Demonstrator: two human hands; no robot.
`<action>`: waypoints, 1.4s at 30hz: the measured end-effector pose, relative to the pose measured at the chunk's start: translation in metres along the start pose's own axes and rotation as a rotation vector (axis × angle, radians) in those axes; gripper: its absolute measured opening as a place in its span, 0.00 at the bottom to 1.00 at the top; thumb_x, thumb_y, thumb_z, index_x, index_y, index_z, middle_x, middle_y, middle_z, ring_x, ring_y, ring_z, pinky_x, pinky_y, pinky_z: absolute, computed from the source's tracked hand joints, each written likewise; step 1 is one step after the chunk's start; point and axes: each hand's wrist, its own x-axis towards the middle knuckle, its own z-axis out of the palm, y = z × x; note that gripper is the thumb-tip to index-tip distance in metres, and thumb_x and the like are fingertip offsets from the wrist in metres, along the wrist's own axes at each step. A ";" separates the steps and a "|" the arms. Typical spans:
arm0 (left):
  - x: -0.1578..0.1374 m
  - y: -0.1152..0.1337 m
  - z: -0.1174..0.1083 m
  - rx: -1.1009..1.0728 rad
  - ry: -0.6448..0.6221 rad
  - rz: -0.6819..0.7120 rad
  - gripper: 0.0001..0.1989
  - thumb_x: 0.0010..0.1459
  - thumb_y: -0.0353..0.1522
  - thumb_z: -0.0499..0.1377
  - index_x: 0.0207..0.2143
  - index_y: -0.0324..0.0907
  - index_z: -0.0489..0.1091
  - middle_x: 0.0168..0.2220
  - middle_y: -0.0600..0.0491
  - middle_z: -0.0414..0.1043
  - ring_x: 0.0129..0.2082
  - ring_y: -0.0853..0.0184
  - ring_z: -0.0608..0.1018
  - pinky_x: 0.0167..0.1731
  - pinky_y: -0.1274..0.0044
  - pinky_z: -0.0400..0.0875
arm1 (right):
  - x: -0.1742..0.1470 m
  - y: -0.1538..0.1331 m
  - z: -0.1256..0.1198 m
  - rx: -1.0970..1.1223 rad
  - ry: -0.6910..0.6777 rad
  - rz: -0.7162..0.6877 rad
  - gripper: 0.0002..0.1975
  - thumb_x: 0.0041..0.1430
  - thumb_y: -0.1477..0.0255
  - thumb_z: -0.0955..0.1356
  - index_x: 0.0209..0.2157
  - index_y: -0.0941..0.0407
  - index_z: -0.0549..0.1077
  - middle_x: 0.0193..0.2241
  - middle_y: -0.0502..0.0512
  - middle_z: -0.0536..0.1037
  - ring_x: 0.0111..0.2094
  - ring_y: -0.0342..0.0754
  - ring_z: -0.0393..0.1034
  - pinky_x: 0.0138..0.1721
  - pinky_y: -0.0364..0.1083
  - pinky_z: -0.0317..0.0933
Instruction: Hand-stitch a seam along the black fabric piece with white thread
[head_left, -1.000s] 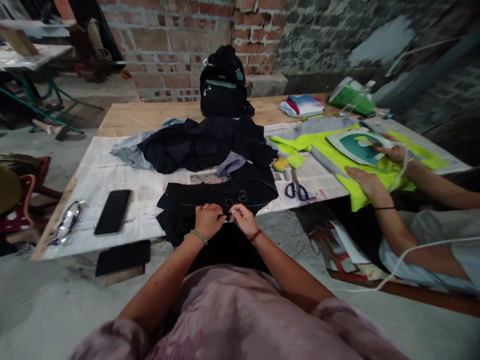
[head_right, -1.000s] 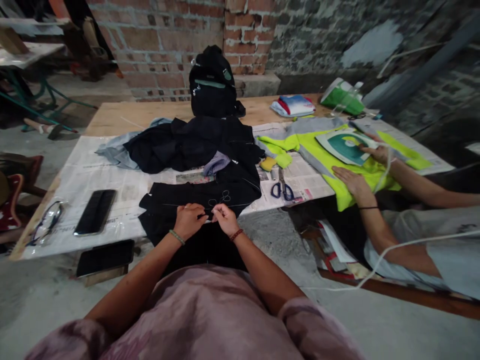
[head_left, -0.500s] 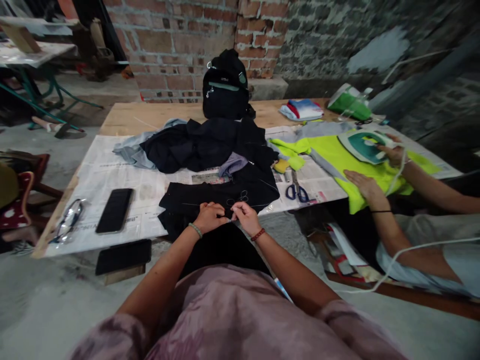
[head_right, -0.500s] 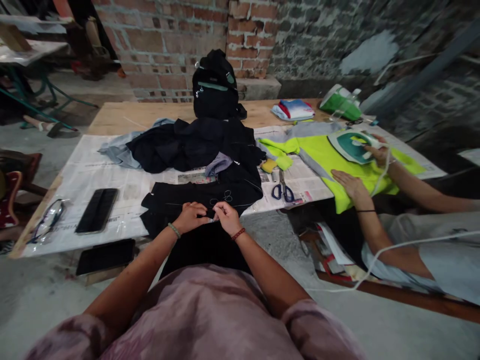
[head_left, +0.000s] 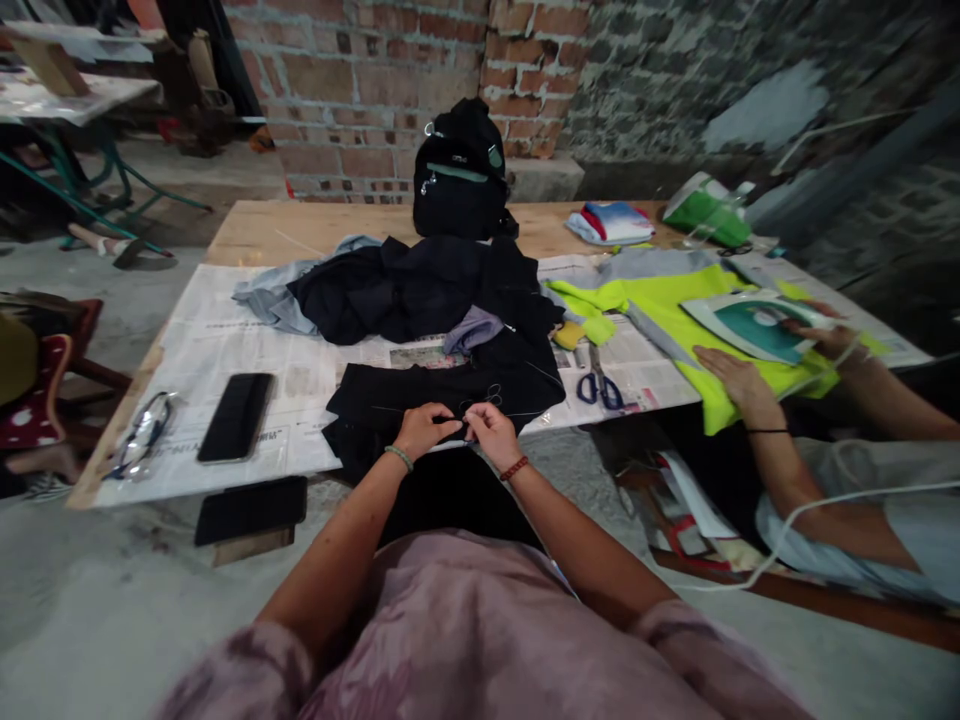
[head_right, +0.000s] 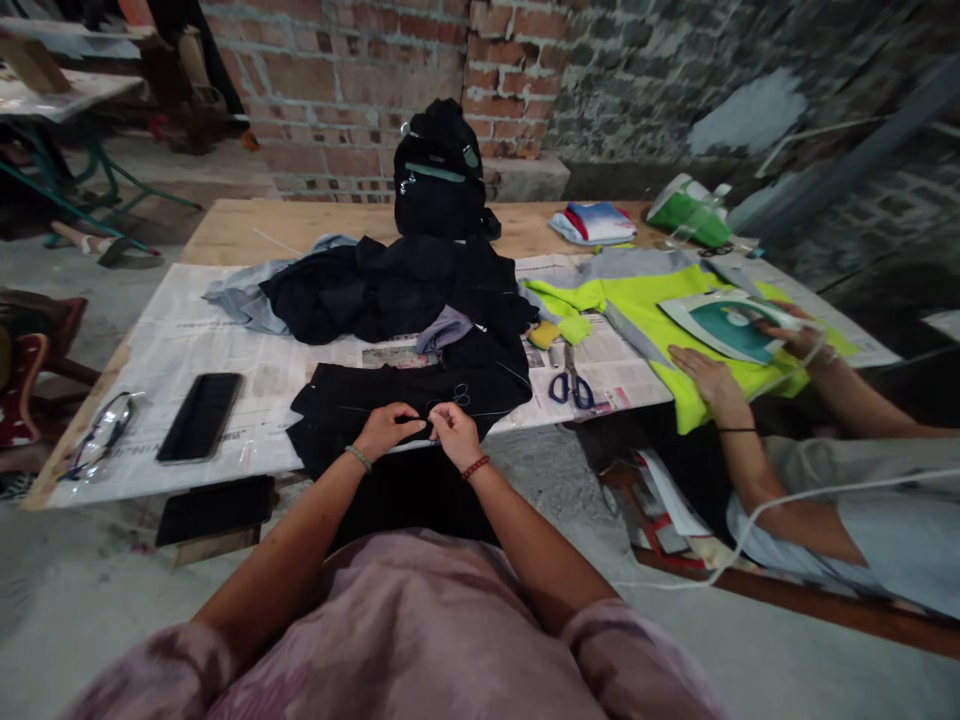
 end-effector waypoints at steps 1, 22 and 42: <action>0.000 -0.001 0.002 0.008 0.010 0.016 0.08 0.44 0.37 0.59 0.26 0.42 0.72 0.28 0.56 0.73 0.29 0.71 0.72 0.32 0.80 0.63 | -0.001 0.001 0.000 0.003 -0.001 0.007 0.09 0.50 0.65 0.64 0.29 0.56 0.66 0.14 0.44 0.67 0.16 0.39 0.62 0.21 0.39 0.59; 0.000 -0.004 0.004 -0.110 0.035 -0.023 0.08 0.47 0.36 0.57 0.26 0.41 0.70 0.24 0.59 0.70 0.25 0.74 0.68 0.27 0.82 0.62 | -0.001 -0.006 0.001 -0.488 -0.040 -0.472 0.07 0.56 0.73 0.58 0.28 0.55 0.65 0.28 0.55 0.67 0.33 0.46 0.62 0.38 0.45 0.58; -0.001 0.000 0.008 -0.096 0.052 -0.062 0.10 0.45 0.38 0.58 0.21 0.39 0.71 0.20 0.58 0.67 0.22 0.74 0.67 0.25 0.80 0.60 | 0.003 -0.012 0.000 -0.227 0.033 -0.159 0.06 0.53 0.67 0.62 0.27 0.55 0.62 0.12 0.43 0.64 0.14 0.39 0.60 0.20 0.39 0.56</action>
